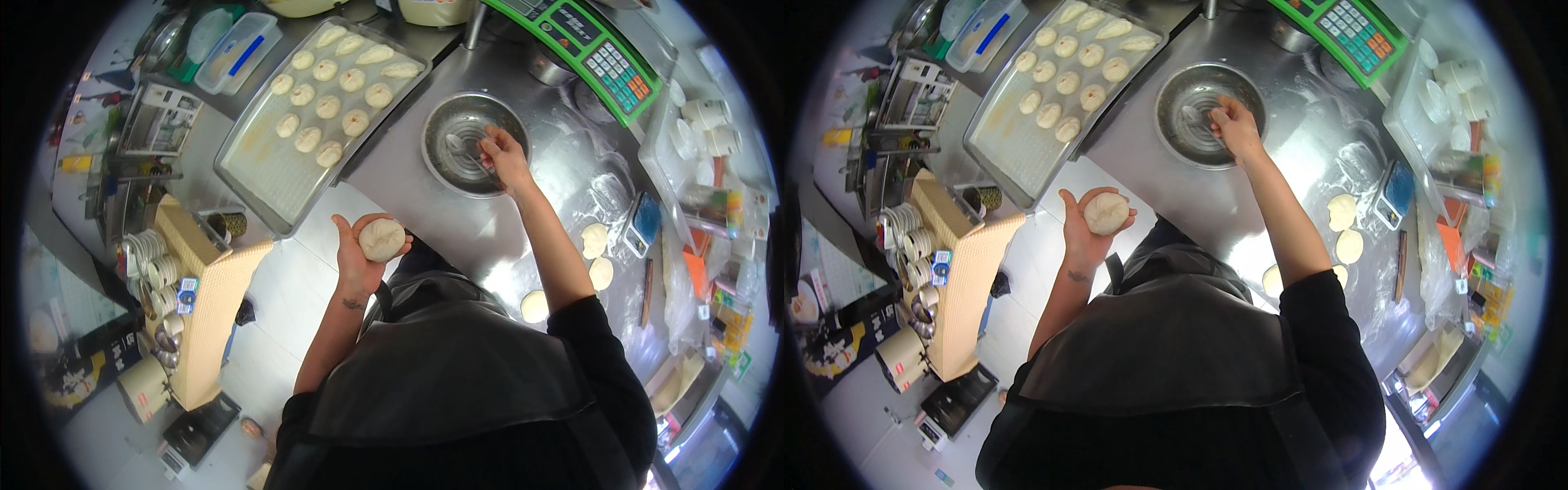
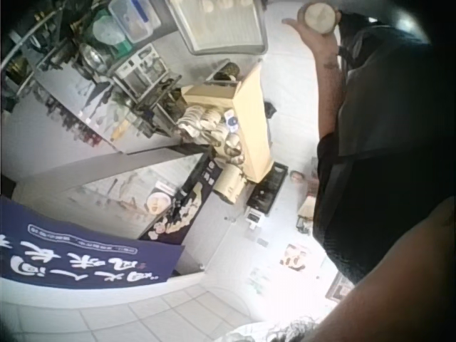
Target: The person fills round dough pieces with a crumbly filling from a metal bowl, pleats the edges to seal them, and places the finished buns on a perforated tray. The process is repeated for multiple buns.
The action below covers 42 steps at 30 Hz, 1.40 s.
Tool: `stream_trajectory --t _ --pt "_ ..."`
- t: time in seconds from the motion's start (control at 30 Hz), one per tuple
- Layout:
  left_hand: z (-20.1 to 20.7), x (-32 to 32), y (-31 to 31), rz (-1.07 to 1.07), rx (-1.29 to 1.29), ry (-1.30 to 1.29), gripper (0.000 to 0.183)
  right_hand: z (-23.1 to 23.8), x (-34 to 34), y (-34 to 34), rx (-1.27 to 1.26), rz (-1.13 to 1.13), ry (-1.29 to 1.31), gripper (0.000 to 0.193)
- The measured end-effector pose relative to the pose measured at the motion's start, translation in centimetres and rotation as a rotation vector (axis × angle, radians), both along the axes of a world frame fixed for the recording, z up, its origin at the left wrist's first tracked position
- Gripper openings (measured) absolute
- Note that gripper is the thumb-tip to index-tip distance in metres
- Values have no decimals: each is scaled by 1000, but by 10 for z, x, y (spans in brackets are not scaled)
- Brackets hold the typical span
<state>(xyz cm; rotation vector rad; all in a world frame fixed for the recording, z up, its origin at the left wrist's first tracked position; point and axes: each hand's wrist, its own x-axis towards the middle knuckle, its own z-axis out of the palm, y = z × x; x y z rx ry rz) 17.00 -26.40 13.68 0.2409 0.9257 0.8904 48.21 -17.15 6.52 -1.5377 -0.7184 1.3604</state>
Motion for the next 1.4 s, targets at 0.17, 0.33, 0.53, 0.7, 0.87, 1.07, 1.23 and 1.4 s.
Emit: stream_trajectory --t 0.17,0.33,0.53,0.7,0.87,1.07,1.23,1.4 --pt "-7 -15 -10 43 -21 20 89 1 -39 18 -29 27 127 45" --pt "-20 -25 6 75 -83 8 89 9 -52 14 39 78 173 35" --pt "-29 -25 56 -64 -56 -51 89 18 -63 23 18 -4 31 33" --pt "-31 -41 93 -134 -48 -57 89 4 -140 33 -4 187 -64 38" --pt "-39 -69 126 -194 -63 -80 88 -22 -191 71 -7 216 -618 49" --pt "-46 -98 158 -241 -78 -102 89 -12 -175 78 156 -138 -387 38" --pt "-48 -103 176 -288 -69 -83 90 -11 -97 83 -3 -784 92 32" --pt "-42 -91 184 -340 -75 -82 90 -46 -41 90 -40 -980 544 20"
